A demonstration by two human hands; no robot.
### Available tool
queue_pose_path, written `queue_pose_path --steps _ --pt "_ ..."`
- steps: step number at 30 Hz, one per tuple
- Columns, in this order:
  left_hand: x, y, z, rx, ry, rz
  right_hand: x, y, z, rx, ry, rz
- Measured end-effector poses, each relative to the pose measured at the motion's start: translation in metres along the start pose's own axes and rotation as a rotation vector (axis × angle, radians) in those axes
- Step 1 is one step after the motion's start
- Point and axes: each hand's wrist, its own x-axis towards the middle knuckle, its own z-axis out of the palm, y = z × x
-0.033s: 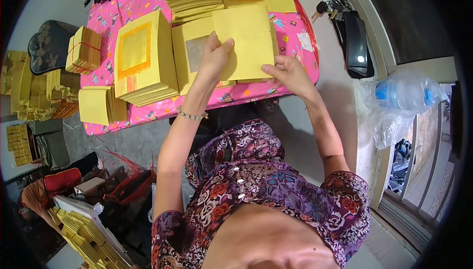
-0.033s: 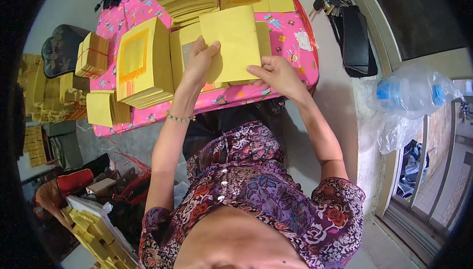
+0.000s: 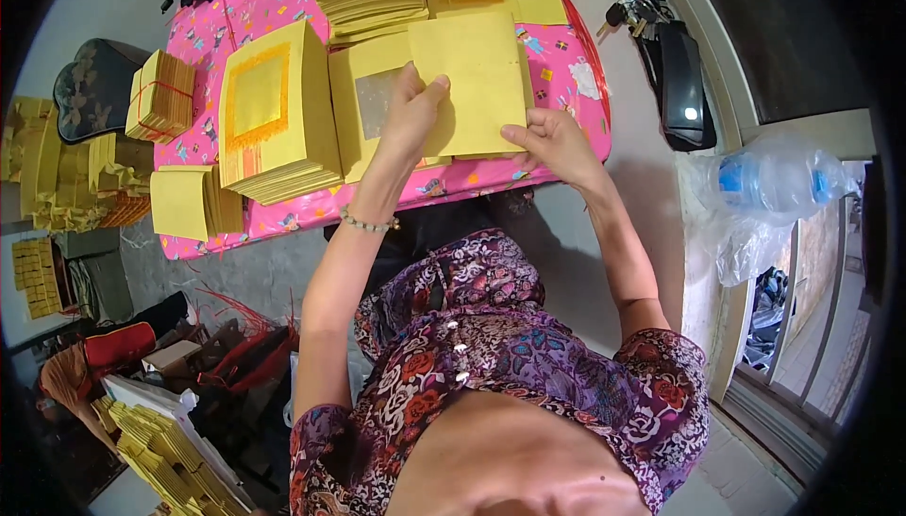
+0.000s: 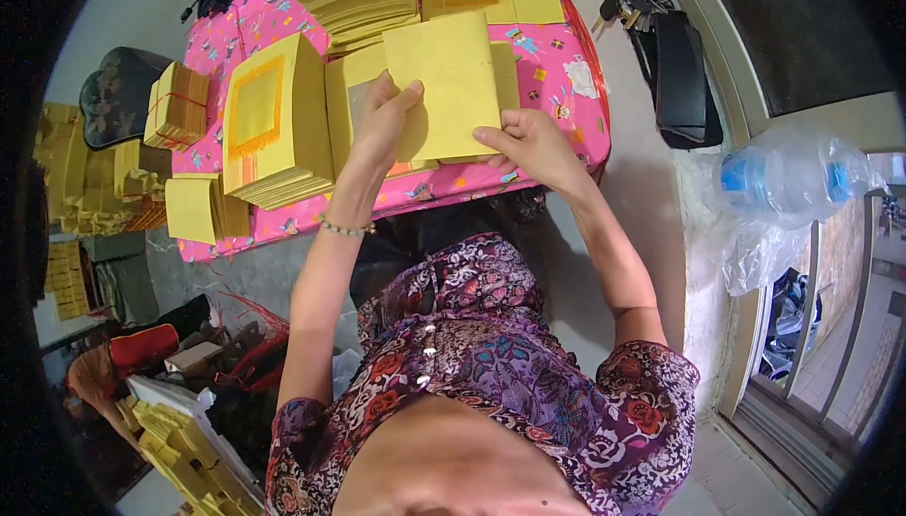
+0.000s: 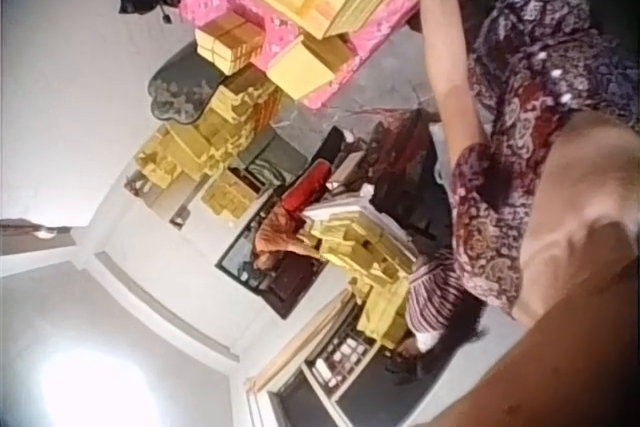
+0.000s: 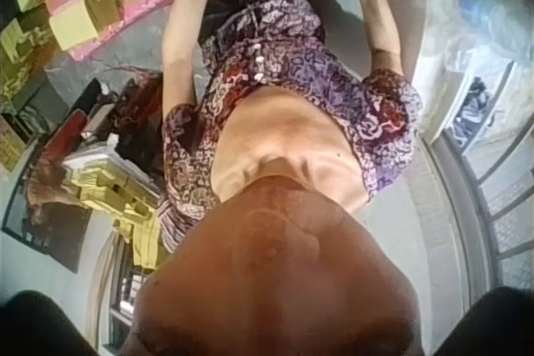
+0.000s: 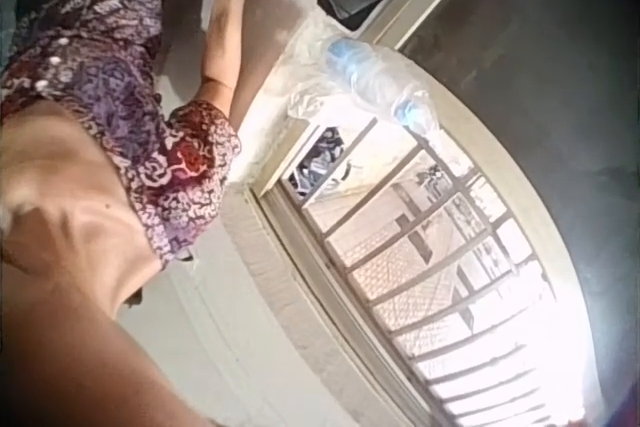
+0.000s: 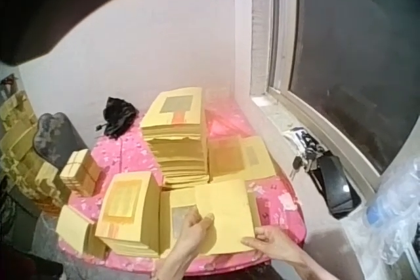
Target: Folding and stacking sheets of yellow ceremonial paper at a table.
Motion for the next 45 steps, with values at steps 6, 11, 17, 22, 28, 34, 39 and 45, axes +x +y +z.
queue_pose_path --steps 6,11,17,22,28,34,39,45 --pt "-0.005 -0.016 -0.007 0.124 -0.075 0.062 0.014 -0.009 -0.02 0.059 -0.004 -0.055" --pt "-0.003 -0.013 0.003 0.151 -0.115 0.07 0.042 -0.01 -0.029 0.049 0.154 -0.17" --pt "0.027 -0.033 0.006 0.095 -0.026 -0.165 0.092 0.025 -0.043 -0.225 0.313 -0.26" --pt "0.034 -0.053 0.011 0.117 0.037 -0.228 0.095 0.033 -0.043 -0.55 0.414 -0.178" --pt "0.043 -0.077 0.006 0.334 0.043 -0.003 0.095 0.039 -0.038 -0.471 0.458 -0.327" --pt "0.039 -0.076 0.009 0.636 0.115 0.105 0.085 0.029 -0.033 -0.665 0.546 -0.331" --pt "0.037 -0.065 0.015 0.737 0.101 0.02 0.078 0.025 -0.028 -0.874 0.603 -0.261" --pt "0.038 -0.061 0.013 0.759 0.097 0.091 0.08 0.038 -0.031 -0.837 0.612 -0.295"
